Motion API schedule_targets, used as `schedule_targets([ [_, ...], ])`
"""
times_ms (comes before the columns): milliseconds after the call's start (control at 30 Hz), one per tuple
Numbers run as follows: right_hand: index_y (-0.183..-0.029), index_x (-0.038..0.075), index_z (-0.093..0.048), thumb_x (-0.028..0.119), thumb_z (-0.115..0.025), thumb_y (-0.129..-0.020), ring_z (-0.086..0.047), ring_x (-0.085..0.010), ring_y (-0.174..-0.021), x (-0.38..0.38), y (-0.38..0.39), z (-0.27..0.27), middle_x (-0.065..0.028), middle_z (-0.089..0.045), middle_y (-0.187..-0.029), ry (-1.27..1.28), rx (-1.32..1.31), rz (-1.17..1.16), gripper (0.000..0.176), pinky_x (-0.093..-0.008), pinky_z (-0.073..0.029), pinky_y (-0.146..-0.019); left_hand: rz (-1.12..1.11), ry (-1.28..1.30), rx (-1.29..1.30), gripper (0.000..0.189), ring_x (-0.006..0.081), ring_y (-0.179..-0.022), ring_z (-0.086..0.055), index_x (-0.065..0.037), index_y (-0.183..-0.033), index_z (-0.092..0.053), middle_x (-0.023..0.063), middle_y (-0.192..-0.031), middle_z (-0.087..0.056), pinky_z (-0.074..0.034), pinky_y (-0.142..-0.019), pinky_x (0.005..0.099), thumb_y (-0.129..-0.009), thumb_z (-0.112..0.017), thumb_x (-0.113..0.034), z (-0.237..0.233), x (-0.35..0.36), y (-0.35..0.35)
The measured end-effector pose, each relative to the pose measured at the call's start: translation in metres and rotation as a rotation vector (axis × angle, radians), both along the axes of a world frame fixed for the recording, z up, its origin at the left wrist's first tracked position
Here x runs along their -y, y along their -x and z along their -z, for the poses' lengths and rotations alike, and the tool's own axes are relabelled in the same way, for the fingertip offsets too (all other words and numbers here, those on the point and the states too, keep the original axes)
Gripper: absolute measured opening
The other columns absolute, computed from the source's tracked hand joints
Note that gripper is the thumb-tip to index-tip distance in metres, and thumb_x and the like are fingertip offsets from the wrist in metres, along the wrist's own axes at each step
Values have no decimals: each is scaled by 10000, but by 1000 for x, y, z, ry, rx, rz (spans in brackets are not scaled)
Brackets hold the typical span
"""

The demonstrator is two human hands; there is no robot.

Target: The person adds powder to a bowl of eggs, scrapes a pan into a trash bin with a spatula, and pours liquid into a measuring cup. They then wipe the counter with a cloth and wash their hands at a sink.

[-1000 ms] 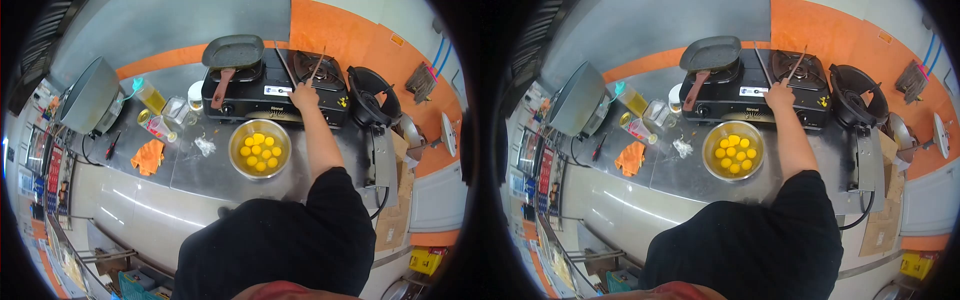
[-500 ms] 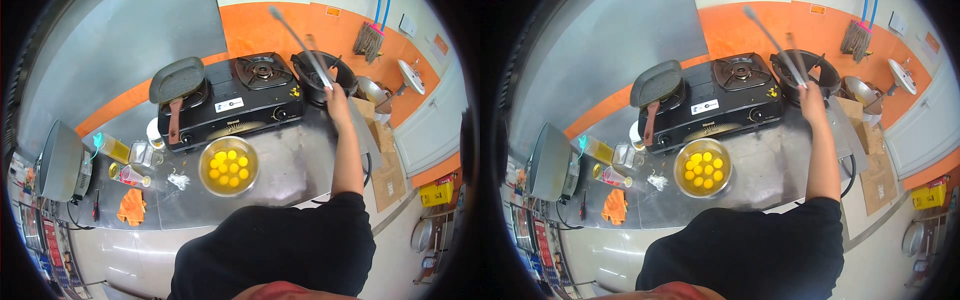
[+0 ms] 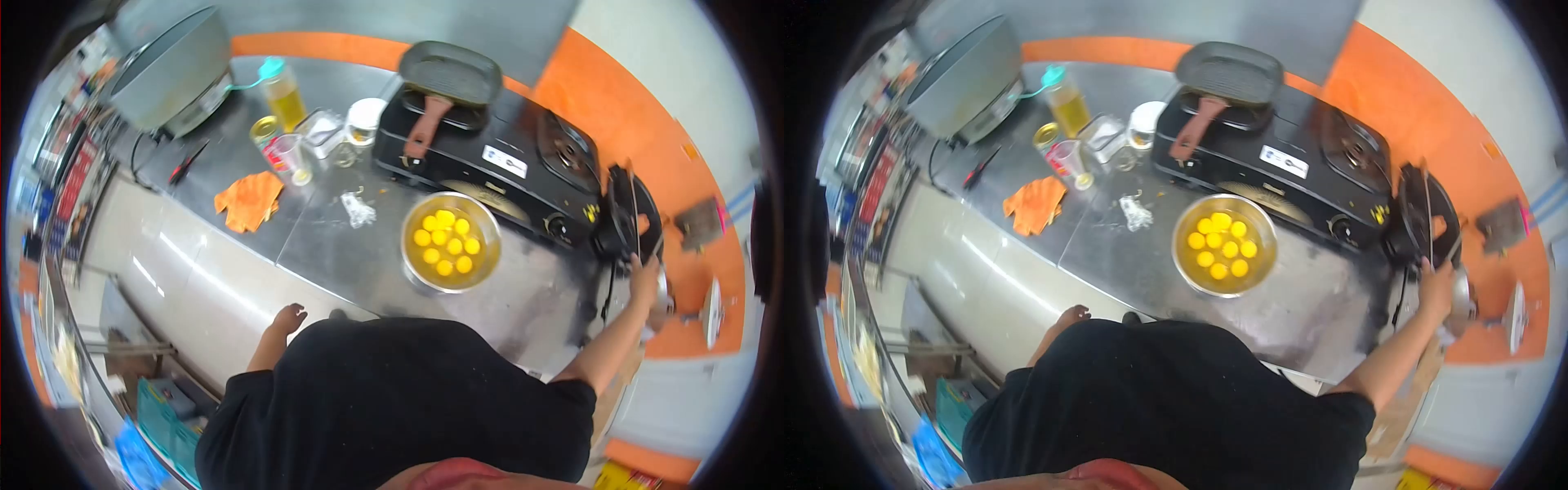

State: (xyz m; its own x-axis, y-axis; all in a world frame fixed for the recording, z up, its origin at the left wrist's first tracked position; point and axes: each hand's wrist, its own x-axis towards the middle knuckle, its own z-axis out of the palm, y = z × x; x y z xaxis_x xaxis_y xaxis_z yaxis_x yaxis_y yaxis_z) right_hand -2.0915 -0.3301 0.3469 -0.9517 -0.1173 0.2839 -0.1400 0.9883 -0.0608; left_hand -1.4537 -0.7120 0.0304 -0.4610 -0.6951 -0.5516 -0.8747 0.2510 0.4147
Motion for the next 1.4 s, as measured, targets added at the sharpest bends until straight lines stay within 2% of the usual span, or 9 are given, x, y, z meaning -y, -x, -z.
schedule_targets([
  [167,-1169,9,-490,233,-588,-827,-499,-193,-1029,126,-136,-79,-116,-538,-1116,922,163,-946,420,-306,-381,-891,-216,-75,-30,393,311,-998,-554,-51,-1051,-582,174,-1050,-593,-444,-852,369,-793,-565,-347,15,-12,-29],
  [367,-922,7,-553,191,-481,-864,-552,-339,-812,366,-269,-33,-172,-568,-869,459,332,-1677,206,-394,-442,-705,-274,-181,117,431,299,-1023,-547,-72,-1077,-571,161,-1064,-596,-435,-874,366,-791,-569,-393,38,8,-76],
  [433,-945,20,-577,155,-456,-867,-551,-375,-822,452,-288,3,-190,-585,-879,485,183,-1555,198,-408,-443,-723,-301,-111,55,421,299,-1035,-540,-76,-1074,-571,144,-1074,-595,-432,-881,365,-797,-550,-392,91,17,-102],
  [467,-961,31,-589,179,-462,-861,-552,-359,-855,491,-290,24,-192,-589,-897,402,187,-1490,220,-404,-446,-751,174,122,-68,423,315,-1028,-542,-70,-1073,-570,166,-1070,-591,-437,-874,367,-797,-537,-389,152,28,-134],
  [500,-957,25,-584,209,-487,-844,-545,-369,-877,528,-286,52,-206,-571,-935,353,194,-1433,237,-415,-444,-772,-330,-88,55,437,330,-1008,-552,-57,-1071,-568,188,-1058,-589,-446,-857,376,-791,-536,-391,101,26,-120],
  [700,-1361,120,-257,419,-658,-696,-224,-386,-1277,623,-289,92,-209,-194,-1398,-196,559,-1053,832,-491,-267,-1010,-172,206,-212,381,331,-936,-582,-14,-1025,-592,193,-988,-612,-454,-817,372,-820,-544,-331,140,49,-234],
  [833,-1385,156,-183,440,-697,-645,-196,-391,-1288,634,-292,89,-218,-158,-1408,-181,690,-965,945,-524,-219,-1023,-790,104,-280,279,279,-860,-604,-16,-1017,-590,174,-923,-626,-460,-778,343,-834,-568,-225,20,85,-239],
  [1167,-1350,115,-235,371,-692,-574,-355,-395,-1191,556,-285,57,-242,-348,-1279,215,401,-857,936,-368,-343,-970,127,650,-887,269,295,-946,-553,-26,-1032,-555,138,-1007,-579,-423,-830,352,-776,-603,-92,-260,283,-31],
  [1400,-1374,168,-207,454,-693,-585,-212,-383,-1289,459,-355,78,-259,-224,-1371,-291,557,-714,971,-587,-159,-1012,677,677,-666,535,300,-1158,-413,-88,-1225,-433,139,-1264,-424,-325,-967,386,-746,-632,-223,-299,316,106],
])
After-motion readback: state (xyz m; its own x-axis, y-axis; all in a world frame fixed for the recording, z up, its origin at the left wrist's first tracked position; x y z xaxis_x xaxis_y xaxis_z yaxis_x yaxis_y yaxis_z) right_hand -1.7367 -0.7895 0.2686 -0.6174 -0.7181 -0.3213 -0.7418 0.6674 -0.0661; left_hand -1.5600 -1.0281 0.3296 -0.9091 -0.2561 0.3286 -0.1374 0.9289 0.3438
